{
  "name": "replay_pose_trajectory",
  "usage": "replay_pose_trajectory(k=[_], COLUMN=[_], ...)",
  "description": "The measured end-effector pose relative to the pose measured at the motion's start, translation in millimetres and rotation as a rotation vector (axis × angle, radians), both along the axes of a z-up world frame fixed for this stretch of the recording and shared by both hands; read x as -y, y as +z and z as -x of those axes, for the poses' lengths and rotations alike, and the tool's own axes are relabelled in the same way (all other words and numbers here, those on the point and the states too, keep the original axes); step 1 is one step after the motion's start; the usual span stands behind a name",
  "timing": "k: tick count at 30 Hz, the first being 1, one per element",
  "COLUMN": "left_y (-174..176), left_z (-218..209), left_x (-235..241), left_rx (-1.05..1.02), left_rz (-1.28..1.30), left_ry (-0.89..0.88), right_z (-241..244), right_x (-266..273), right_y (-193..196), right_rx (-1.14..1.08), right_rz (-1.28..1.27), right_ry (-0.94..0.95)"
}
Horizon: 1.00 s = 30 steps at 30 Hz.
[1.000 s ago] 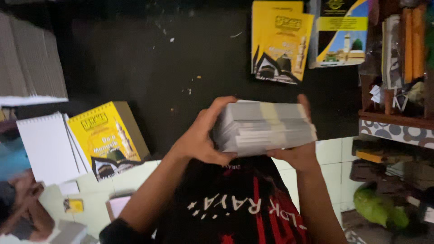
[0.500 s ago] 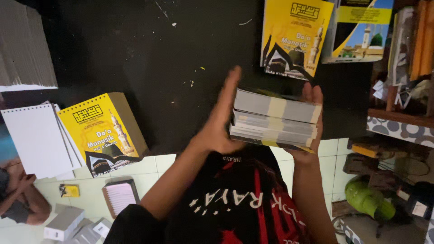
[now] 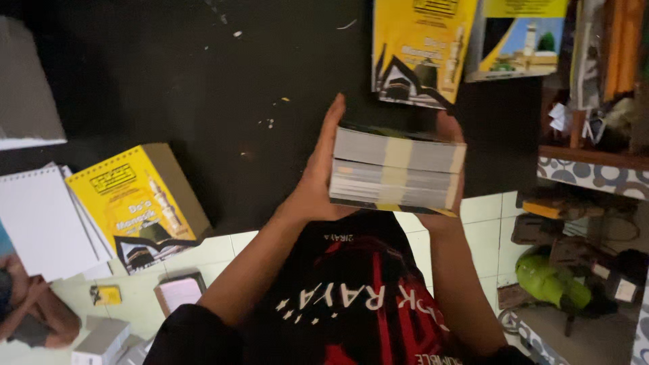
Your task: The person assembles small booklets by inserting white paper stacks into yellow covers. They repeatedly pick up a cover, insert a paper stack, and place the finished booklet on a pile. Later, they handle a stack of white paper and fold a single sheet in half.
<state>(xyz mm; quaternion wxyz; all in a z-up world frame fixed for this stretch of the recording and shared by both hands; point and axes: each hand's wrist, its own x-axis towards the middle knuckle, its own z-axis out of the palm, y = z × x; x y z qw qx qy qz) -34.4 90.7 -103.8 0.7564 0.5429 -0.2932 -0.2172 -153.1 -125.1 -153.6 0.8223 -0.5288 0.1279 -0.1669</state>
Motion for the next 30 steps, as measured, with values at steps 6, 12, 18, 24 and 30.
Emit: replay_pose_trajectory(k=[6,12,18,24,30], left_y=[-0.7,-29.8,44.4,92.2,84.0], left_z=[-0.6,-7.1,-16.1,-49.0,-64.2], left_x=[-4.4,-9.0,26.4,153.5,261.7], left_rx=[0.066,0.161,0.367,0.496,0.576], left_rz=[-0.139,-0.337,-0.463,-0.792,-1.128], left_ry=[-0.017,0.077,-0.041,-0.596,-0.923], right_z=[-2.8,3.2,58.4,102.9,78.8], right_x=[1.9,19.4,29.8,11.4,20.0], right_y=[10.9,32.4,24.0,75.6,106.5], right_rx=[0.1,-0.068,-0.065,-0.676,-0.676], right_rz=[0.36,0.634,0.607,0.151,-0.395], right_ry=[0.08,0.102,-0.002,-0.309,-0.546])
